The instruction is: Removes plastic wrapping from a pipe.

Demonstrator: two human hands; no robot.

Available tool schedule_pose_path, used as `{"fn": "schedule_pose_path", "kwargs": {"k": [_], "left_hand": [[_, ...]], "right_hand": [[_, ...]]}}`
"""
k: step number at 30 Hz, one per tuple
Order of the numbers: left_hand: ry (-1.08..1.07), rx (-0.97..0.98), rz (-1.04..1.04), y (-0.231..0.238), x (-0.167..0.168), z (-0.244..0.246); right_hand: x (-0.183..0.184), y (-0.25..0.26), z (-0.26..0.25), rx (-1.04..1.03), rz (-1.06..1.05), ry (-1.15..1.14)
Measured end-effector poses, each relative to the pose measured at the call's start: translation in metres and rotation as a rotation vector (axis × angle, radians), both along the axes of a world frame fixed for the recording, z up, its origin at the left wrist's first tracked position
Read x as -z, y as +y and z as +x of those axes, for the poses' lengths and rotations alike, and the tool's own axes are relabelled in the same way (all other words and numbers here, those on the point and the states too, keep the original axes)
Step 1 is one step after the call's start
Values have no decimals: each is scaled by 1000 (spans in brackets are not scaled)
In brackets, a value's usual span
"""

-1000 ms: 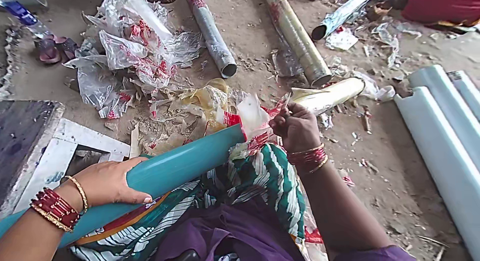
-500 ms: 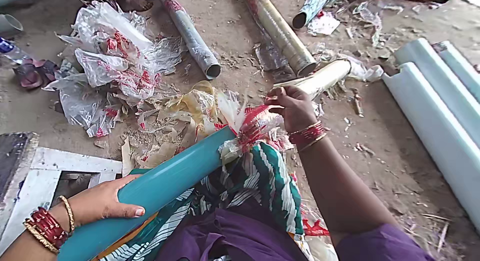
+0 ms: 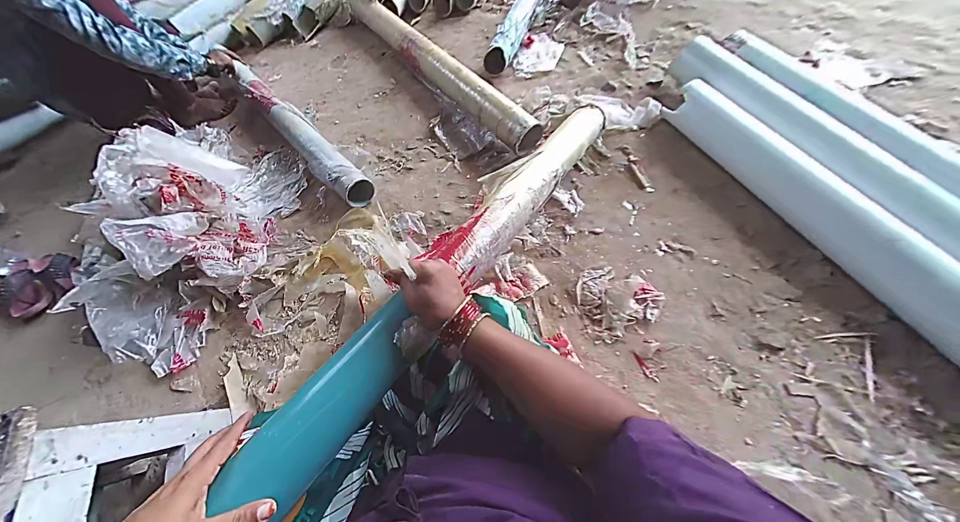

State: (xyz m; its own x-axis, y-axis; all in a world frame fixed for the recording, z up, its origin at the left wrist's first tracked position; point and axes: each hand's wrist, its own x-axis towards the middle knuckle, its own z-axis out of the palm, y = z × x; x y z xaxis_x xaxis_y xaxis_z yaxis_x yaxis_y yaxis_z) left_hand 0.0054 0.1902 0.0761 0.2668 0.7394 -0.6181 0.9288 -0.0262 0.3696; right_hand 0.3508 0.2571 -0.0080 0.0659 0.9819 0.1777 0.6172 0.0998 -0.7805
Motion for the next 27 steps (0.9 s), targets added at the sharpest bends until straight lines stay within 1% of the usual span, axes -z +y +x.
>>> {"fn": "schedule_pose_path", "kwargs": {"k": [3, 5, 6, 8, 10, 11, 12, 13, 14, 15, 16, 17, 18, 19, 20, 22, 23, 25, 26, 27], "left_hand": [[-121, 45, 141, 19, 2, 24], [-213, 82, 202, 39, 7, 61], [-232, 106, 199, 50, 11, 86], [-198, 163, 140, 74, 15, 139], [-152, 180, 115, 92, 22, 190], [-132, 143, 149, 95, 26, 215], [-83, 101, 199, 95, 29, 235], [-30, 65, 258, 95, 31, 249], [5, 29, 307, 95, 35, 256], [16, -9, 343, 96, 39, 257], [19, -42, 382, 97, 43, 254], [21, -80, 419, 97, 45, 252], [24, -142, 428, 96, 46, 249], [26, -214, 413, 94, 45, 249], [28, -258, 401, 92, 45, 249], [5, -253, 398, 89, 52, 250], [-7, -235, 382, 86, 55, 252], [-28, -192, 342, 76, 45, 259], [-54, -156, 320, 71, 36, 260], [-93, -134, 303, 68, 29, 260]], "right_hand": [[-3, -3, 9, 57, -60, 238], [-3, -7, 13, 70, -90, 344], [-1, -10, 17, 46, -85, 362], [2, -14, 26, -107, -12, 318], [9, -20, 41, -283, 133, 270], [18, -28, 51, -268, 216, 306], [30, -38, 61, -150, 285, 361], [44, -49, 76, 50, 310, 361], [60, -60, 95, 273, 240, 273], [73, -72, 115, 447, 32, 143], [81, -82, 135, 520, -266, 58], [92, -89, 151, 533, -510, 18], [103, -95, 160, 515, -712, -9], [112, -100, 162, 494, -854, -46], [116, -103, 161, 477, -948, -84], [118, -104, 157, 448, -1087, -156], [119, -104, 156, 444, -1120, -177], [125, -107, 153, 449, -1070, -194], [124, -107, 148, 429, -988, -184], [119, -101, 144, 349, -896, -185]]}}
